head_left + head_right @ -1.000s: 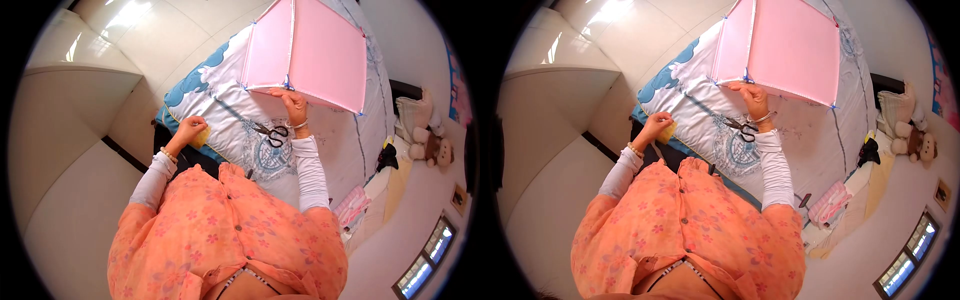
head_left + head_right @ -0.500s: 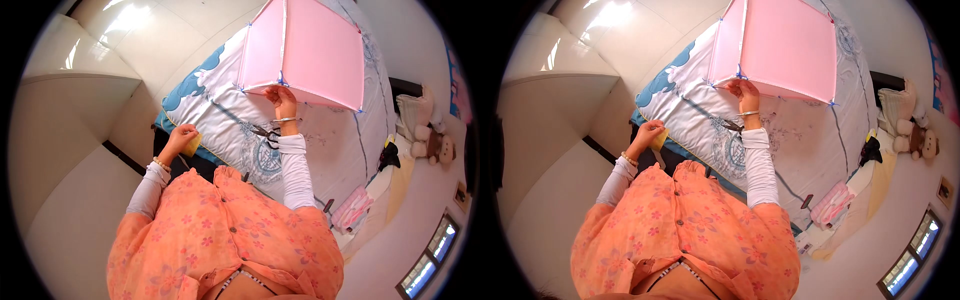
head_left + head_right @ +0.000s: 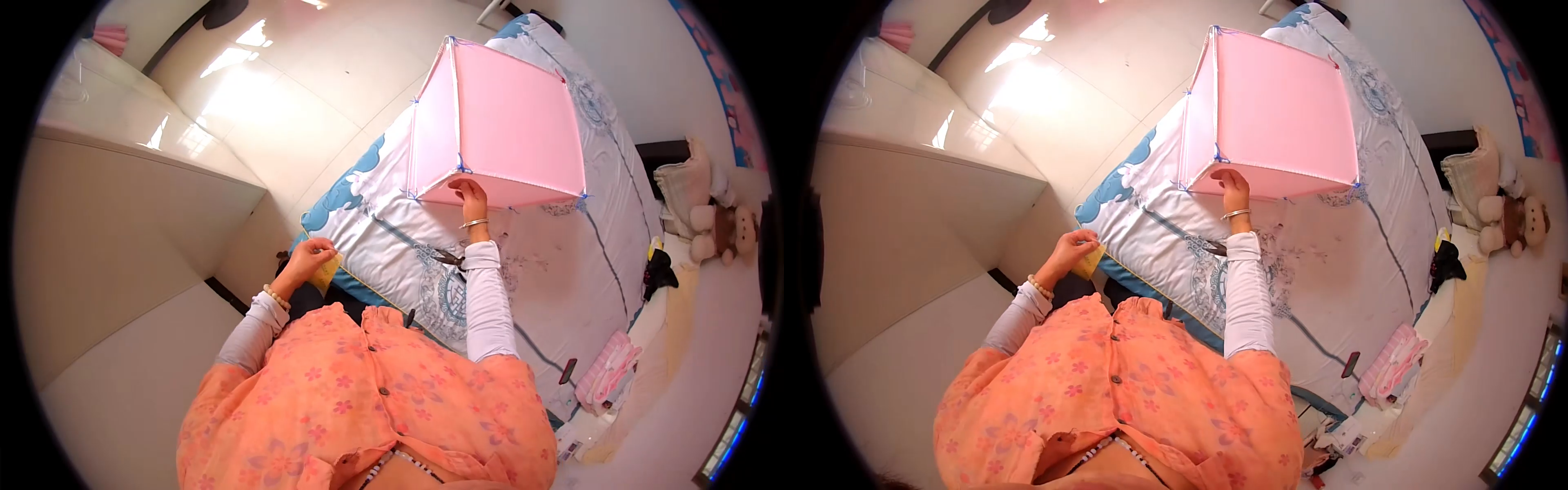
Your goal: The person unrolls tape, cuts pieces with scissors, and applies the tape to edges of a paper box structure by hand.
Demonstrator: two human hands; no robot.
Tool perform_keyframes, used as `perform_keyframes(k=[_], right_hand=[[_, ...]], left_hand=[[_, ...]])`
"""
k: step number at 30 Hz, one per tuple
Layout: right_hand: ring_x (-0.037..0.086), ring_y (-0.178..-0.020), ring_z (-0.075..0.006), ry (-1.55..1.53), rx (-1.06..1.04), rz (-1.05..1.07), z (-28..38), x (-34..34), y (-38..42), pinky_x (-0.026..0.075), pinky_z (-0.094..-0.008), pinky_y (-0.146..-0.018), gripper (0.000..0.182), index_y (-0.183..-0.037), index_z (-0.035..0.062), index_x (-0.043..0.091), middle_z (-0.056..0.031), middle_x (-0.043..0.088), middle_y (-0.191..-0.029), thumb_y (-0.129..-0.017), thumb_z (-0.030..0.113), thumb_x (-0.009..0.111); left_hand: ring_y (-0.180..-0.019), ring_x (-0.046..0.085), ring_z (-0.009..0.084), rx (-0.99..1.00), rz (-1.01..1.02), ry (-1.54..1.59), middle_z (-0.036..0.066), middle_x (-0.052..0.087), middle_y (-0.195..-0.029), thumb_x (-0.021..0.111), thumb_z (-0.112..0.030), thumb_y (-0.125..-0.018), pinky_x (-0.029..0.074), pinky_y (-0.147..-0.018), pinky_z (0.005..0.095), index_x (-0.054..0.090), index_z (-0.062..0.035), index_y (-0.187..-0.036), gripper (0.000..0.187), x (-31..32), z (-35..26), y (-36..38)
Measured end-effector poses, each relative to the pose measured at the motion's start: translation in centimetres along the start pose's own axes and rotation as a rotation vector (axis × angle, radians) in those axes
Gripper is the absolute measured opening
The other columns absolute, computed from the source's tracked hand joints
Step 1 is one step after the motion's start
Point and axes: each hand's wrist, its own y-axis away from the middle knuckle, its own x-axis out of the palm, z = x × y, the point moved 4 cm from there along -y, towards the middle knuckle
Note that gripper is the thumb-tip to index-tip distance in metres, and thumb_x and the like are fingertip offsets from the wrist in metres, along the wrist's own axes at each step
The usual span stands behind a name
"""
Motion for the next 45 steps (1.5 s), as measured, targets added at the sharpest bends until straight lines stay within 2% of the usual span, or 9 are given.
perform_keyframes(k=[5, 12, 14, 19, 26, 28, 34, 42, 45], right_hand=[[0.063, -0.08, -0.0122, 0.155, 0.143, -0.226, -4.0, -0.7, 1.5, 0.048, -0.0239, -0.067, 0.018, -0.092, 0.0029, 0.064, -0.0036, 0.066, -0.083, -0.093, 0.015, 0.051], [0.062, -0.069, -0.0119, -0.05, 0.017, -0.672, 3.0, 4.2, 7.5, 0.051, -0.0238, -0.065, 0.016, -0.09, -0.0026, 0.063, -0.0066, 0.065, -0.081, -0.091, 0.007, 0.049], [0.063, -0.07, -0.0128, 0.255, -0.131, -0.78, 8.0, 6.9, 8.9, 0.051, -0.0261, -0.065, 0.017, -0.089, -0.002, 0.063, -0.0076, 0.065, -0.082, -0.09, 0.006, 0.048], [0.062, -0.089, -0.0312, 0.714, -0.319, -0.751, 17.4, 10.6, 8.1, 0.049, -0.0347, -0.081, 0.015, -0.095, 0.0001, 0.065, -0.0149, 0.064, -0.094, -0.087, 0.007, 0.054], [0.046, -0.12, -0.0333, 1.245, -0.265, -0.468, 18.4, 9.3, -2.5, 0.04, -0.0382, -0.1, 0.038, -0.122, -0.0026, 0.049, -0.018, 0.052, -0.126, -0.087, 0.011, 0.054], [0.035, -0.131, -0.0316, 1.359, -0.084, -0.366, 15.8, 9.5, -5.2, 0.032, -0.0418, -0.107, 0.044, -0.129, -0.0014, 0.043, -0.0163, 0.043, -0.137, -0.088, 0.013, 0.051], [0.026, -0.137, -0.0292, 1.366, 0.129, -0.471, 12.8, 9.7, -7.9, 0.024, -0.0489, -0.11, 0.044, -0.134, 0.0047, 0.038, -0.0138, 0.034, -0.144, -0.092, 0.016, 0.044], [0.021, -0.138, -0.0347, 1.334, 0.471, -0.526, 14.5, 11.0, -13.3, 0.021, -0.0587, -0.107, 0.061, -0.141, 0.0071, 0.031, -0.0173, 0.028, -0.147, -0.088, 0.027, 0.055], [0.02, -0.138, -0.0355, 1.393, 0.356, -0.509, 14.8, 10.9, -17.3, 0.02, -0.0608, -0.105, 0.064, -0.141, 0.0069, 0.031, -0.0182, 0.027, -0.147, -0.087, 0.029, 0.056]], left_hand=[[-0.097, 0.056, 0.0135, -0.092, 0.043, 0.137, 0.009, 0.06, -0.112, 0.067, -0.014, -0.082, 0.043, -0.085, 0.0275, 0.066, 0.0001, -0.082, 0.014, -2.9, -2.4, -0.8], [-0.088, 0.058, 0.0114, 0.052, 0.203, 0.028, 0.003, 0.061, -0.103, 0.068, -0.013, -0.082, 0.047, -0.077, 0.0255, 0.065, 0.0008, -0.086, 0.015, -8.6, -6.6, -9.2], [-0.087, 0.058, 0.0111, 0.082, 0.288, -0.008, 0.004, 0.062, -0.101, 0.068, -0.013, -0.082, 0.047, -0.078, 0.0263, 0.065, 0.0015, -0.087, 0.016, -9.8, -9.4, -12.2], [-0.089, 0.057, 0.0106, 0.048, 0.437, -0.074, 0.003, 0.06, -0.107, 0.066, -0.011, -0.085, 0.047, -0.078, 0.0252, 0.065, 0.0004, -0.088, 0.012, -12.5, -13.3, -17.6], [-0.079, 0.058, 0.0094, 0.089, 0.461, -0.01, 0.0, 0.062, -0.088, 0.066, -0.013, -0.085, 0.048, -0.07, 0.024, 0.064, -0.0009, -0.092, 0.014, -13.4, -14.2, -19.8], [-0.084, 0.058, 0.0105, 0.053, 0.456, -0.021, 0.002, 0.061, -0.098, 0.066, -0.012, -0.085, 0.048, -0.074, 0.0249, 0.065, 0.0, -0.092, 0.015, -14.0, -14.8, -19.8], [-0.092, 0.059, 0.0128, -0.04, 0.406, 0.049, 0.005, 0.06, -0.11, 0.066, -0.012, -0.084, 0.048, -0.079, 0.0267, 0.065, 0.0022, -0.094, 0.017, -16.8, -16.1, -23.4], [-0.098, 0.056, 0.0129, -0.015, 0.509, 0.029, 0.007, 0.06, -0.111, 0.066, -0.01, -0.085, 0.045, -0.084, 0.0269, 0.067, 0.0004, -0.087, 0.011, -19.8, -18.4, -38.8], [-0.095, 0.057, 0.0133, -0.025, 0.499, 0.005, 0.007, 0.058, -0.113, 0.066, -0.005, -0.084, 0.047, -0.082, 0.0266, 0.066, -0.0004, -0.084, 0.005, -21.0, -23.3, -42.9]])
